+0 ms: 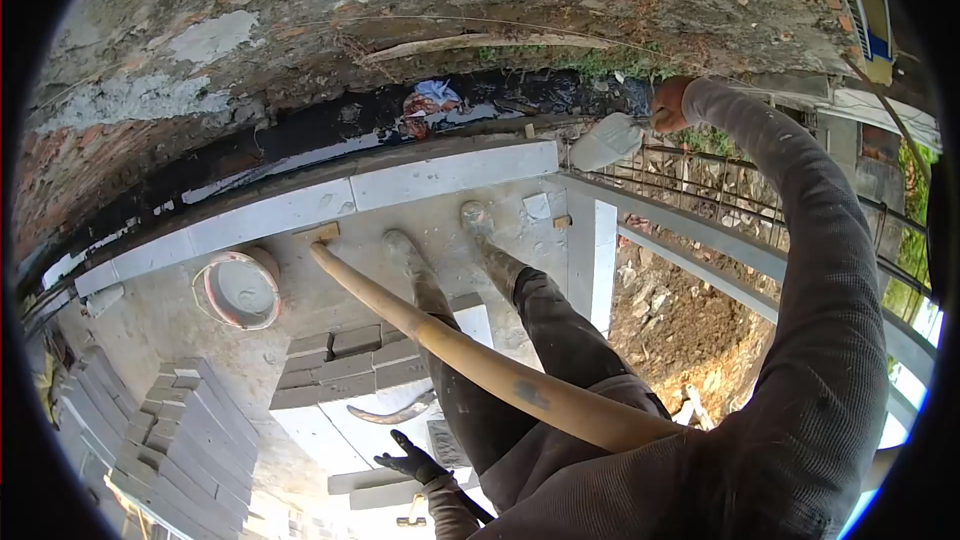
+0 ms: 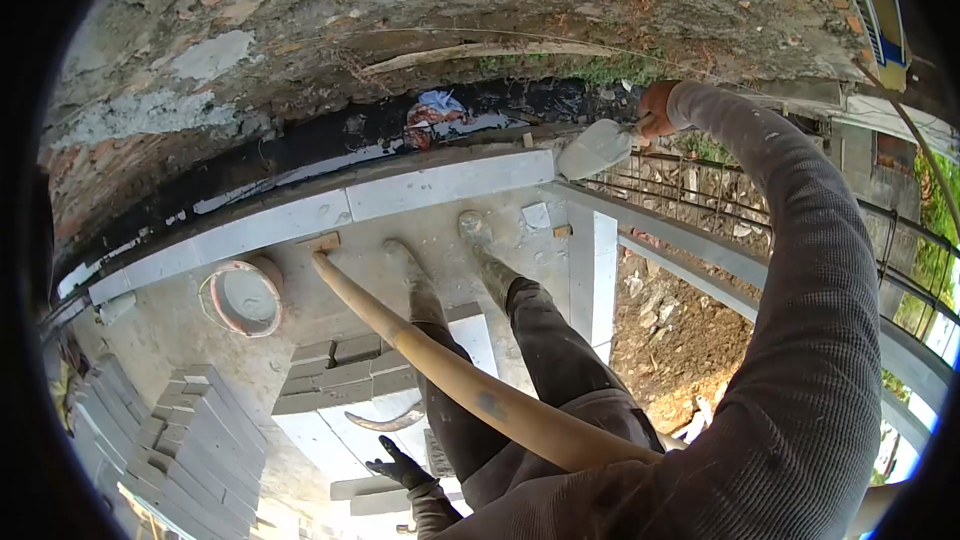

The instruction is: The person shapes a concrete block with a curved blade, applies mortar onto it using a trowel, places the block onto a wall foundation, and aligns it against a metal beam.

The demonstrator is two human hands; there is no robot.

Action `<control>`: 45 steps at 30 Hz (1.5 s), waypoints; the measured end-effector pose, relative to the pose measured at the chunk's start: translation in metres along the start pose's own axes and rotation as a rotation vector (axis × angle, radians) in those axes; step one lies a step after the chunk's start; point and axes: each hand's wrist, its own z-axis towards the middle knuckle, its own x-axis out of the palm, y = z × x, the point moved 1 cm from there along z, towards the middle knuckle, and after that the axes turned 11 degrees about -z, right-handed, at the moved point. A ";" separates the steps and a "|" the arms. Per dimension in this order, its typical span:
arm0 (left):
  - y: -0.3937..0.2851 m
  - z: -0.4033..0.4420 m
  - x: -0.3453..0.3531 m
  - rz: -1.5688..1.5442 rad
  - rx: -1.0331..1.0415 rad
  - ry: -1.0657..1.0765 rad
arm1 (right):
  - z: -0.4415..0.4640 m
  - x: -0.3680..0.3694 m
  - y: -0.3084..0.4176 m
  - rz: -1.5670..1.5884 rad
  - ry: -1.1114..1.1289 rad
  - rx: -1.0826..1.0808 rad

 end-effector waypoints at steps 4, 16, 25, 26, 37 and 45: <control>-0.061 0.039 0.041 -0.159 0.091 0.358 | 0.053 0.066 0.001 -0.010 -0.034 0.242; -0.061 0.261 -0.057 0.726 0.419 0.654 | 0.218 0.171 0.107 0.471 0.011 0.683; -0.103 0.285 -0.063 0.721 0.579 0.593 | 0.306 0.200 0.153 0.735 -0.014 0.780; -0.110 0.286 -0.058 0.896 0.793 0.622 | 0.308 0.197 0.151 0.762 -0.014 0.799; -0.056 0.344 -0.067 1.239 1.483 0.665 | 0.317 0.183 0.135 0.934 -0.226 0.851; -0.117 0.257 -0.046 0.723 0.454 0.626 | 0.327 0.204 0.141 0.891 -0.182 0.891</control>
